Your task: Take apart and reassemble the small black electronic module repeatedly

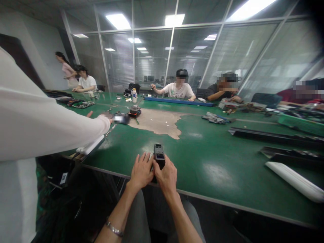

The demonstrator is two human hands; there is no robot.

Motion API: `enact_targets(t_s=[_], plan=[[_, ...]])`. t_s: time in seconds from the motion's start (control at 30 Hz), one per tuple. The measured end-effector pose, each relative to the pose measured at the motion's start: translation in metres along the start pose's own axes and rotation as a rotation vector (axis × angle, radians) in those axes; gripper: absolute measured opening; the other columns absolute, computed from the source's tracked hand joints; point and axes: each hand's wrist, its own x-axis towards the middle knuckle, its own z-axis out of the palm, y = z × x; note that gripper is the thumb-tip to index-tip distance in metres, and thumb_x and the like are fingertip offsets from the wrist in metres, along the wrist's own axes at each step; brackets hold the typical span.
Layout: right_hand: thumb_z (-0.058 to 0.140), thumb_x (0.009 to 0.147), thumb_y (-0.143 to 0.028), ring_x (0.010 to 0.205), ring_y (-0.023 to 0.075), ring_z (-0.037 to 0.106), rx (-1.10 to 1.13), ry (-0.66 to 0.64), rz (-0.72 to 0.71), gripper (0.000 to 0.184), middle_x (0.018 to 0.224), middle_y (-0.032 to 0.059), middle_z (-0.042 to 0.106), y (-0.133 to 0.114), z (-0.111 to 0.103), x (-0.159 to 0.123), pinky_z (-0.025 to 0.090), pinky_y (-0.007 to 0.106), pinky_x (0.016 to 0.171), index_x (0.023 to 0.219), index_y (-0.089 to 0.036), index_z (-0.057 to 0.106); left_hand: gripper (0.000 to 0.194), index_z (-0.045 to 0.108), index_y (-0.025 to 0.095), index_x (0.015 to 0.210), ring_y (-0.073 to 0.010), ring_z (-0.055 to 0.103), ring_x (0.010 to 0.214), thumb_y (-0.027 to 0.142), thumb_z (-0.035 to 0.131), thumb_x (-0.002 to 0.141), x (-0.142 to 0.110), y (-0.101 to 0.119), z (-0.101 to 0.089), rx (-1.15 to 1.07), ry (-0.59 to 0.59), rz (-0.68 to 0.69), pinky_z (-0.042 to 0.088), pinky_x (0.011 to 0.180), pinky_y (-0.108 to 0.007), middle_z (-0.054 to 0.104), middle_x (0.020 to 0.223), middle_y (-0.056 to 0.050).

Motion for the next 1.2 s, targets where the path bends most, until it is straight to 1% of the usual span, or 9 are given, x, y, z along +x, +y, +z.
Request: enact_targets(t_s=[0.13, 0.23, 0.4, 0.5, 0.63, 0.8, 0.9, 1.0, 1.2], plan=[[0.052, 0.089, -0.043, 0.100, 0.0239, 0.062, 0.025, 0.019, -0.011, 0.036, 0.105, 0.0100, 0.069, -0.009, -0.009, 0.007, 0.042, 0.034, 0.088, 0.114, -0.018, 0.061, 0.056, 0.039, 0.025, 0.149, -0.0300, 0.027, 0.146, 0.050, 0.040, 0.099, -0.001, -0.001, 0.000, -0.007, -0.001, 0.005, 0.019, 0.119, -0.055, 0.036, 0.157, -0.008], [0.053, 0.088, -0.043, 0.100, 0.0247, 0.062, 0.032, 0.053, -0.009, 0.038, 0.107, 0.0105, 0.069, -0.013, -0.015, 0.012, 0.043, 0.035, 0.089, 0.116, -0.017, 0.061, 0.057, 0.038, 0.025, 0.150, -0.0301, 0.027, 0.146, 0.052, 0.038, 0.099, -0.001, 0.000, 0.000, -0.007, 0.005, 0.006, 0.020, 0.118, -0.055, 0.037, 0.157, -0.008], [0.054, 0.087, -0.044, 0.102, 0.0253, 0.063, 0.045, 0.105, -0.014, 0.044, 0.110, 0.0116, 0.069, -0.014, -0.027, 0.018, 0.043, 0.035, 0.091, 0.120, -0.016, 0.060, 0.056, 0.038, 0.028, 0.150, -0.0300, 0.027, 0.146, 0.054, 0.037, 0.100, 0.000, 0.003, 0.000, 0.005, 0.013, -0.005, 0.020, 0.118, -0.055, 0.039, 0.156, -0.007], [0.055, 0.087, -0.045, 0.102, 0.0237, 0.063, 0.036, 0.139, -0.021, 0.045, 0.113, 0.0107, 0.068, -0.010, -0.036, 0.020, 0.044, 0.033, 0.091, 0.122, -0.017, 0.059, 0.056, 0.040, 0.028, 0.148, -0.0304, 0.028, 0.145, 0.055, 0.038, 0.099, 0.001, 0.004, 0.001, 0.013, 0.014, -0.007, 0.019, 0.118, -0.056, 0.040, 0.155, -0.008], [0.055, 0.087, -0.046, 0.102, 0.0238, 0.064, 0.002, 0.172, -0.007, 0.046, 0.113, 0.0112, 0.069, 0.003, -0.047, 0.021, 0.044, 0.033, 0.091, 0.122, -0.017, 0.059, 0.055, 0.044, 0.027, 0.146, -0.0300, 0.028, 0.145, 0.056, 0.038, 0.099, 0.001, 0.004, 0.000, 0.013, 0.019, -0.001, 0.019, 0.118, -0.055, 0.040, 0.155, -0.008], [0.053, 0.087, -0.047, 0.105, 0.0245, 0.063, -0.073, 0.180, 0.047, 0.049, 0.113, 0.0119, 0.068, 0.033, -0.052, 0.018, 0.044, 0.034, 0.092, 0.126, -0.017, 0.057, 0.055, 0.045, 0.027, 0.145, -0.0299, 0.029, 0.145, 0.057, 0.037, 0.100, 0.000, 0.005, -0.001, 0.018, 0.016, -0.007, 0.021, 0.118, -0.055, 0.040, 0.155, -0.008], [0.053, 0.087, -0.047, 0.103, 0.0247, 0.063, -0.106, 0.154, 0.069, 0.049, 0.111, 0.0119, 0.069, 0.051, -0.049, 0.014, 0.044, 0.034, 0.090, 0.124, -0.017, 0.057, 0.054, 0.045, 0.027, 0.145, -0.0294, 0.029, 0.145, 0.055, 0.034, 0.101, 0.000, 0.006, -0.001, 0.022, 0.019, -0.009, 0.020, 0.118, -0.055, 0.040, 0.155, -0.007], [0.051, 0.087, -0.047, 0.100, 0.0254, 0.064, -0.121, 0.114, 0.088, 0.048, 0.110, 0.0114, 0.069, 0.064, -0.044, 0.010, 0.044, 0.035, 0.088, 0.123, -0.017, 0.058, 0.053, 0.044, 0.028, 0.146, -0.0292, 0.030, 0.144, 0.054, 0.031, 0.102, -0.001, 0.007, -0.002, 0.022, 0.025, -0.006, 0.022, 0.117, -0.054, 0.041, 0.154, -0.007], [0.053, 0.086, -0.046, 0.104, 0.0273, 0.062, -0.177, 0.100, 0.094, 0.050, 0.114, 0.0137, 0.067, 0.076, -0.034, 0.004, 0.042, 0.038, 0.092, 0.124, -0.015, 0.056, 0.053, 0.044, 0.028, 0.146, -0.0288, 0.030, 0.144, 0.055, 0.029, 0.102, 0.000, 0.007, -0.004, 0.021, 0.026, -0.001, 0.022, 0.117, -0.053, 0.042, 0.154, -0.007]])
